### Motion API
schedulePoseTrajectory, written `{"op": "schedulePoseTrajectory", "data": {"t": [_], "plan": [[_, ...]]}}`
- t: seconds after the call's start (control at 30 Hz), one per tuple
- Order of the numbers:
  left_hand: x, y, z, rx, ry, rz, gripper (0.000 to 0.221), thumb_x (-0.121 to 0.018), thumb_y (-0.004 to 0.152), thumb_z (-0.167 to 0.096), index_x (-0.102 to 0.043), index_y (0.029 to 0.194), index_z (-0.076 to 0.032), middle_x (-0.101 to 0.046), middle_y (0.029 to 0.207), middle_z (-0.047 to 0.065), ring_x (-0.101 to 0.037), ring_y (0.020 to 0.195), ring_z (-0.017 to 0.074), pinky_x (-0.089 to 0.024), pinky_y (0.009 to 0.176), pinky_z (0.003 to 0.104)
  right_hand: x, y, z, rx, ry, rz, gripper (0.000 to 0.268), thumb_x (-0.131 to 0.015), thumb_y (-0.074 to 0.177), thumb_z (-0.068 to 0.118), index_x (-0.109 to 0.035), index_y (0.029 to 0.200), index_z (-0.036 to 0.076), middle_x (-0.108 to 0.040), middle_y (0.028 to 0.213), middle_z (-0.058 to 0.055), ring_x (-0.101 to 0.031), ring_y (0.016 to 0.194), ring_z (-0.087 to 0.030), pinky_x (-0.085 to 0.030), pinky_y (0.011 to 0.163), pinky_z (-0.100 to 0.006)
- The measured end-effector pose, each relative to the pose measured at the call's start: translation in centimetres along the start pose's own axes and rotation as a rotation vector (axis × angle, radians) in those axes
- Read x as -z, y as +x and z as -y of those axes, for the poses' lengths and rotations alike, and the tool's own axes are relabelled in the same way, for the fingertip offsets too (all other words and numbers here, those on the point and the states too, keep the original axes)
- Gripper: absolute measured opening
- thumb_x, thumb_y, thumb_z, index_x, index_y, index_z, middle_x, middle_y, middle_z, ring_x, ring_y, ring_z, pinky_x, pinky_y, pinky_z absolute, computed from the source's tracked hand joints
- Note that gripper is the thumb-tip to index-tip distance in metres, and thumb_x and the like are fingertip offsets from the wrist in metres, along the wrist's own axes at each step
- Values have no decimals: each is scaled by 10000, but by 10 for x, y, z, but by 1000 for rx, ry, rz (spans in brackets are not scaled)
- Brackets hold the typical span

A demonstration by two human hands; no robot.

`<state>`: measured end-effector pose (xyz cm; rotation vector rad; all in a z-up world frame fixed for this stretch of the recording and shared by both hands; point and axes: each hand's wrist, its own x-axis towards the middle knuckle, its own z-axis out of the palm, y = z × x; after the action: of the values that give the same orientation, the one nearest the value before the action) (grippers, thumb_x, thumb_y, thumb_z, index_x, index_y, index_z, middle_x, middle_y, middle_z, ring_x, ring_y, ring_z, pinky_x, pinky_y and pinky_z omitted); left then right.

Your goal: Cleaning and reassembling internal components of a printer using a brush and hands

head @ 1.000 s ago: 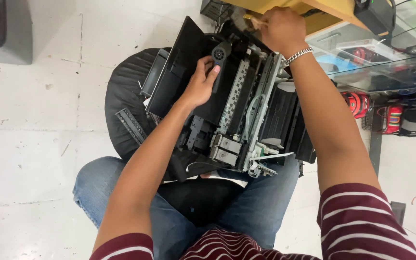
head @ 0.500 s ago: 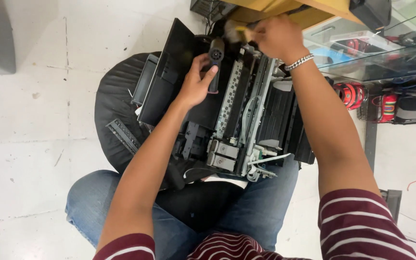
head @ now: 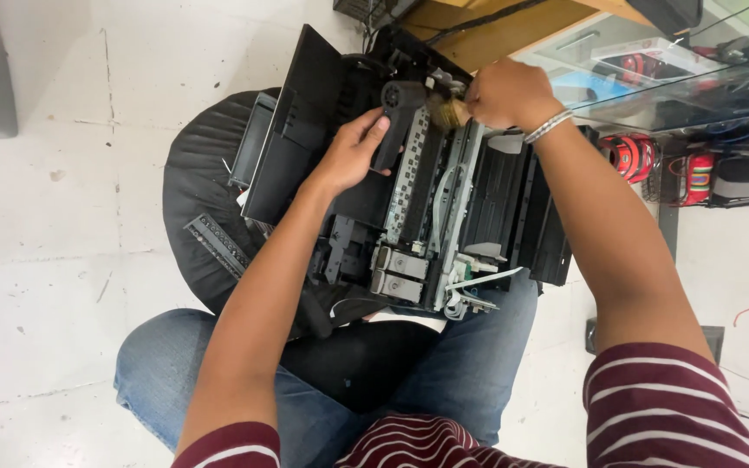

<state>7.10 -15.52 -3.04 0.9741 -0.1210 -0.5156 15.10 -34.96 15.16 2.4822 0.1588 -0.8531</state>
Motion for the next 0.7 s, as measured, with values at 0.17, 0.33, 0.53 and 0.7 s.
{"op": "schedulePoseTrajectory", "data": {"t": [0.17, 0.33, 0.53, 0.7], "plan": [[1, 6, 12, 0, 19, -7, 479, -489, 1037, -378, -556, 1446, -137, -679, 1044, 111, -714, 915, 207, -710, 654, 372, -11, 13, -15, -95, -125, -180, 395, -549, 1062, 356, -769, 918, 61, -711, 889, -208, -695, 804, -440, -554, 612, -517], [2, 2, 21, -366, 361, 58, 483, -641, 1027, -326, -522, 1453, -131, -647, 1390, 106, -596, 1336, 234, -500, 1086, 375, -9, 3, -14, -56, 113, -141, 284, -564, 972, 270, -828, 1059, 214, -742, 1100, -190, -668, 1038, -456, -577, 743, -608], [-4, -13, 6, -141, 489, 102, 616, -712, 939, -427, -485, 1466, -204, -604, 1425, 118, -632, 1259, 344, -529, 1016, 468, -22, 1, -18, -35, 132, -148, 280, -608, 1027, 356, -844, 1018, 204, -748, 926, -175, -673, 895, -431, -554, 648, -571], [-4, -16, 9, -154, 448, 66, 632, -770, 903, -387, -519, 1432, -149, -624, 1389, 124, -634, 1271, 293, -540, 1039, 421, -23, -11, 4, -137, -66, -39, 230, -505, 1061, 232, -662, 1025, 67, -653, 836, -86, -664, 768, -278, -561, 678, -412]]}}
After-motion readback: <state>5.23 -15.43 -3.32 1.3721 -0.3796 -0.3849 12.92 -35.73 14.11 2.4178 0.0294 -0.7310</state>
